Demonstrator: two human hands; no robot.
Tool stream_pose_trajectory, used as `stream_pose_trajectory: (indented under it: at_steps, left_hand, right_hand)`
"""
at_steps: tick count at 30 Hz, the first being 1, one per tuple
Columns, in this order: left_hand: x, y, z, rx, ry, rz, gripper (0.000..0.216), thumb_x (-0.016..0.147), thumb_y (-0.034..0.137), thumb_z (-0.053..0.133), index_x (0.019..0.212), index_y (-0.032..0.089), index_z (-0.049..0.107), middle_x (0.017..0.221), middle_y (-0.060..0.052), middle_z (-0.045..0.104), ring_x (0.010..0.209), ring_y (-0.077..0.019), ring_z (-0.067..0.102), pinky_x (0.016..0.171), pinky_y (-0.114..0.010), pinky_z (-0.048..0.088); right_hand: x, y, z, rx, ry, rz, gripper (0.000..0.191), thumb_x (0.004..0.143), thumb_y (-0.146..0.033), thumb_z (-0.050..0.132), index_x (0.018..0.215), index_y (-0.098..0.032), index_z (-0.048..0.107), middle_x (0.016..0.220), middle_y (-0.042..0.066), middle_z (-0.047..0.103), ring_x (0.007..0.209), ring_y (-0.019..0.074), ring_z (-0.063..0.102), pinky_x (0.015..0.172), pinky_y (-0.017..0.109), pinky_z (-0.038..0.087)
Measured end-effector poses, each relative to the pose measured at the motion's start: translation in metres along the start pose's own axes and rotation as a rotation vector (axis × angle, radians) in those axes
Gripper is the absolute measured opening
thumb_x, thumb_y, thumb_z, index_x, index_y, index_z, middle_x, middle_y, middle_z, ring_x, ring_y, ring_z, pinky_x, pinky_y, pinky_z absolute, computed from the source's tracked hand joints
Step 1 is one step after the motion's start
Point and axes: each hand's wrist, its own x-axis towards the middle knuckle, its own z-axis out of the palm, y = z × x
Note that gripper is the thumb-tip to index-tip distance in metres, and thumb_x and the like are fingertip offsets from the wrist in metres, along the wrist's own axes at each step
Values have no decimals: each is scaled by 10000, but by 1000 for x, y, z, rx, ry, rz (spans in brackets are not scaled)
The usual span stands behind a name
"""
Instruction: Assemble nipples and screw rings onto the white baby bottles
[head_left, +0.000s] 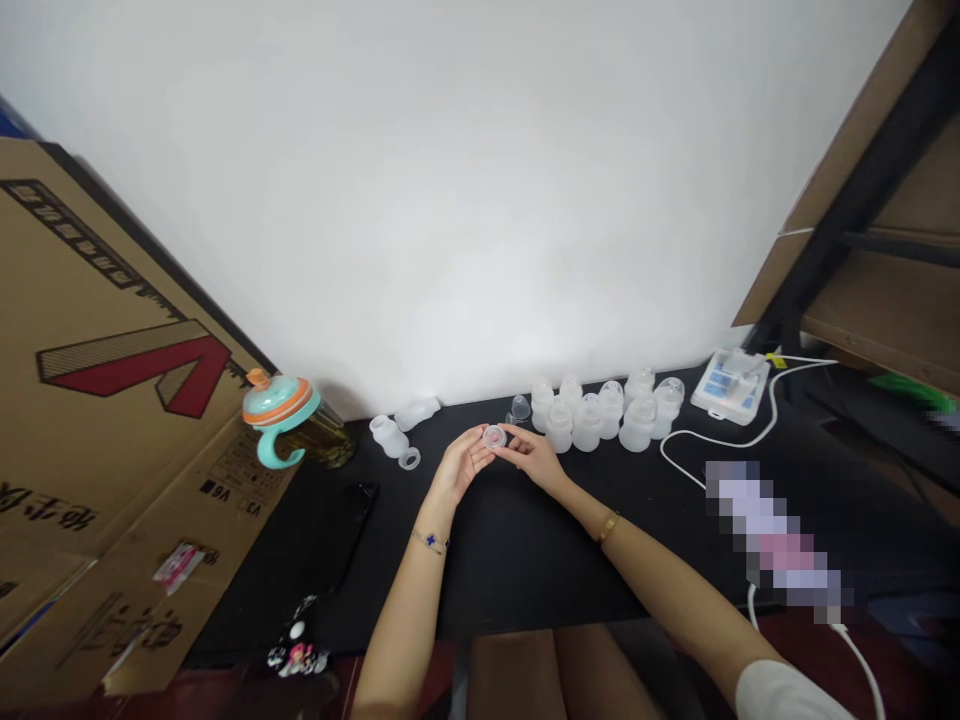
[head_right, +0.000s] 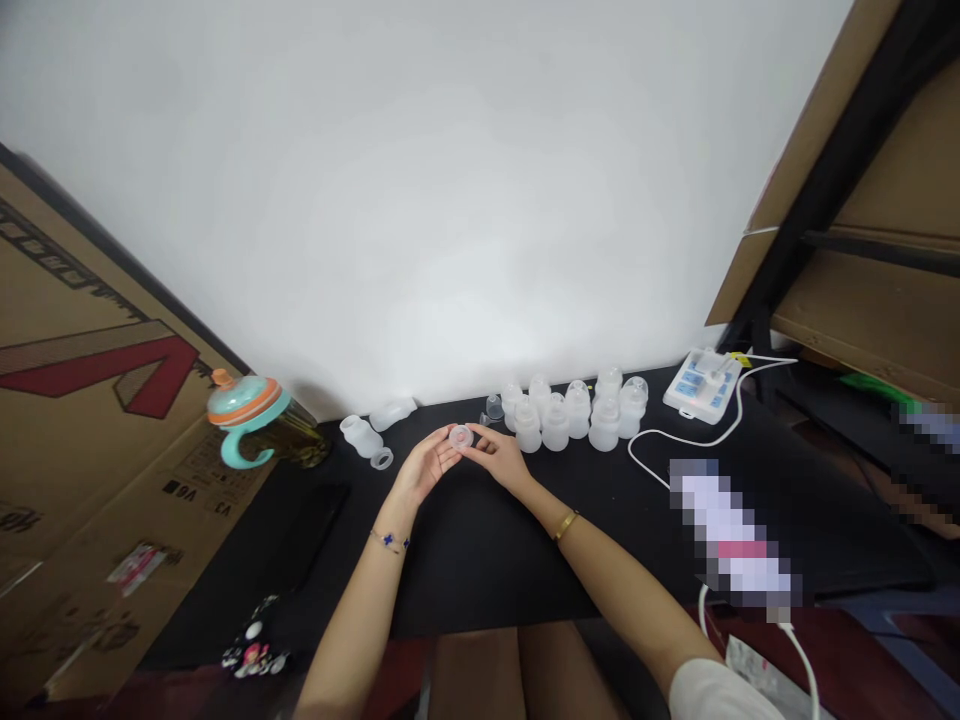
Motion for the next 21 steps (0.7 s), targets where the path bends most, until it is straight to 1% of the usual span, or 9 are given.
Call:
stream_pose_trajectory:
  at_steps: [4,7,10,14,21]
  left_hand:
    - [2,-2,-3,42,-15,24,275,859,217,750,1111,122,700,1037,-131,787,809,-161,758,756,-239,600]
    - [3,-3,-4,70,-5,31,299,835,236,782,1102,127,703,1029,-130,788,805,-160,756,759,-237,595]
    - [4,-4,-5,88,10,34,287,837,258,783,1081,126,710,992,-123,791,767,-153,750,730,-232,593]
    - [4,-4,-4,95,34,17,259,841,250,776,1058,122,716,949,-115,791,737,-151,745,702,-232,593]
    - [6,-6,-5,35,19,5,228,853,182,749,1063,100,715,973,-137,790,778,-167,752,738,-245,601]
  right_hand:
    - [1,3,0,-32,-2,-21,571,810,-517,754,1280,-194,722,711,-20,629,554,125,512,558,259,435]
    - [2,6,1,-55,2,-40,567,808,-514,753,1281,-203,727,711,-23,622,546,116,477,559,257,422]
    - [2,8,1,-73,0,-49,565,801,-509,760,1278,-209,731,714,-27,617,532,105,444,556,253,409]
    - [2,8,2,-84,-6,-43,554,801,-506,764,1274,-218,734,714,-27,619,536,106,447,554,250,404]
    - [2,8,1,-97,-21,-44,561,811,-519,756,1286,-222,728,721,-24,623,542,109,450,559,251,412]
